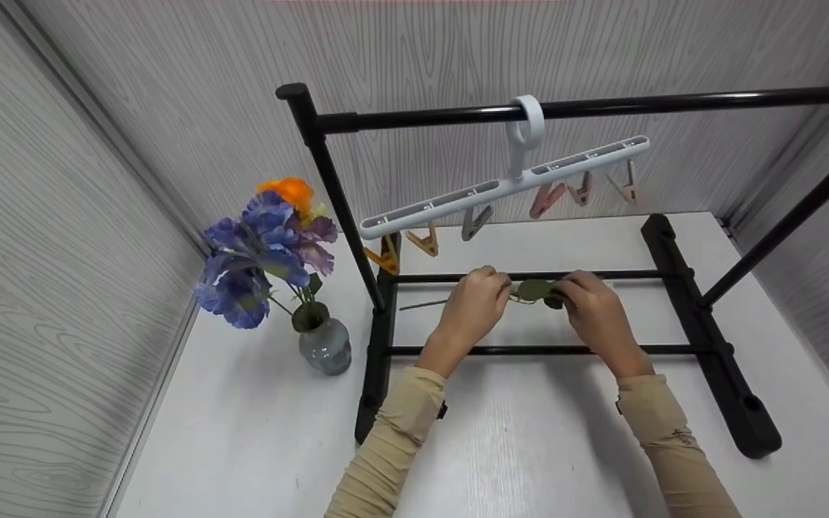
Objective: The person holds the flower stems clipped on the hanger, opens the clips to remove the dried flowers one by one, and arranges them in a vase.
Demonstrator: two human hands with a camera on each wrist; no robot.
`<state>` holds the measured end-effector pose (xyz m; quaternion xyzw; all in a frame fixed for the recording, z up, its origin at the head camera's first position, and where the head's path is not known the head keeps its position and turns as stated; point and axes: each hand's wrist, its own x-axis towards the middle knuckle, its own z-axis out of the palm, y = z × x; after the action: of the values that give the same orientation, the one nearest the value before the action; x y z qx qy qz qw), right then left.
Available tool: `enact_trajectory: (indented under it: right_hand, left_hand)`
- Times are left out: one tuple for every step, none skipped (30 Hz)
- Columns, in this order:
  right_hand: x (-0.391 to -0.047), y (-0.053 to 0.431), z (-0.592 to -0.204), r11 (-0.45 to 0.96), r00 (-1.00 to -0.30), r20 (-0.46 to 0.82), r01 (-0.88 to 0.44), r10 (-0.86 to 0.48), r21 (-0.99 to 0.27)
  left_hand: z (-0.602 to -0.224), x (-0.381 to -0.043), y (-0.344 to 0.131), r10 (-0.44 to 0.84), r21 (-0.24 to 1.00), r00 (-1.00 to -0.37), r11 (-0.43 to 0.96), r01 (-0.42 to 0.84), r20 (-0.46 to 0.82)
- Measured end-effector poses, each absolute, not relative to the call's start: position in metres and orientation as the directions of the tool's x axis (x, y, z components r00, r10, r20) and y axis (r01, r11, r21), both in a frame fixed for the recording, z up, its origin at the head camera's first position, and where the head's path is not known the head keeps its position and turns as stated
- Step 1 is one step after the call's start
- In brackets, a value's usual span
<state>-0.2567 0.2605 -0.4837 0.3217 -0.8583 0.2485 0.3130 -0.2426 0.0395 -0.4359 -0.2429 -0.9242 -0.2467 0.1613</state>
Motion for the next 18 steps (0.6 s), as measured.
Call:
enact_trajectory:
  right_hand:
    - [-0.256,0.259,-0.482,0.667,-0.579,0.705,-0.717,-0.409,-0.201]
    - [-0.256,0.258,-0.480,0.665,-0.563,0.710,-0.725,-0.422,-0.179]
    - [-0.255,0.256,-0.478,0.662,-0.547,0.717,-0.732,-0.432,-0.159]
    - [-0.255,0.254,-0.476,0.659,-0.534,0.722,-0.738,-0.440,-0.144]
    - [-0.255,0.253,-0.474,0.655,-0.522,0.728,-0.744,-0.445,-0.133]
    - [-0.255,0.251,-0.472,0.652,-0.510,0.734,-0.748,-0.448,-0.122]
    - [-0.255,0.250,-0.471,0.648,-0.500,0.742,-0.753,-0.446,-0.118]
    - [-0.255,0.249,-0.470,0.643,-0.493,0.748,-0.757,-0.444,-0.117]
    - [-0.255,0.249,-0.469,0.637,-0.484,0.757,-0.762,-0.438,-0.118]
    - [-0.256,0.248,-0.469,0.633,-0.478,0.765,-0.765,-0.431,-0.121]
    - [-0.256,0.247,-0.469,0.630,-0.471,0.773,-0.767,-0.424,-0.122]
    - [-0.256,0.247,-0.469,0.627,-0.463,0.782,-0.770,-0.417,-0.122]
    - [-0.256,0.246,-0.470,0.624,-0.456,0.790,-0.772,-0.411,-0.121]
    - [-0.257,0.245,-0.470,0.622,-0.448,0.796,-0.774,-0.407,-0.118]
    - [-0.256,0.244,-0.471,0.622,-0.440,0.801,-0.776,-0.406,-0.111]
    - [-0.256,0.243,-0.471,0.622,-0.432,0.804,-0.777,-0.407,-0.103]
    - [-0.256,0.242,-0.472,0.621,-0.424,0.807,-0.778,-0.410,-0.093]
    - [-0.255,0.240,-0.472,0.620,-0.414,0.811,-0.780,-0.413,-0.083]
  left_hand:
    - [-0.437,-0.242,0.041,0.372,0.390,-0.830,0.752,0.531,0.415]
    - [-0.438,-0.242,0.043,0.374,0.405,-0.831,0.742,0.535,0.412]
    - [-0.438,-0.242,0.045,0.378,0.418,-0.832,0.733,0.537,0.407]
    - [-0.438,-0.242,0.046,0.382,0.431,-0.834,0.725,0.537,0.398]
    - [-0.439,-0.242,0.046,0.386,0.443,-0.837,0.718,0.537,0.388]
    - [-0.438,-0.242,0.047,0.391,0.451,-0.839,0.714,0.535,0.377]
    - [-0.438,-0.242,0.047,0.395,0.455,-0.841,0.713,0.534,0.369]
    - [-0.438,-0.242,0.047,0.398,0.456,-0.843,0.713,0.533,0.361]
    - [-0.437,-0.241,0.047,0.402,0.456,-0.845,0.714,0.531,0.354]
    - [-0.437,-0.241,0.047,0.405,0.458,-0.846,0.714,0.530,0.347]
    - [-0.437,-0.240,0.047,0.408,0.460,-0.846,0.713,0.530,0.342]
    - [-0.436,-0.239,0.047,0.413,0.459,-0.847,0.713,0.530,0.335]
    - [-0.436,-0.239,0.046,0.418,0.459,-0.847,0.713,0.529,0.327]
    - [-0.436,-0.239,0.046,0.423,0.462,-0.849,0.713,0.528,0.318]
    - [-0.435,-0.238,0.045,0.428,0.465,-0.851,0.713,0.525,0.305]
    - [-0.434,-0.237,0.044,0.434,0.467,-0.852,0.713,0.524,0.293]
    - [-0.434,-0.237,0.042,0.441,0.467,-0.852,0.712,0.524,0.282]
    - [-0.433,-0.237,0.040,0.448,0.470,-0.852,0.711,0.522,0.270]
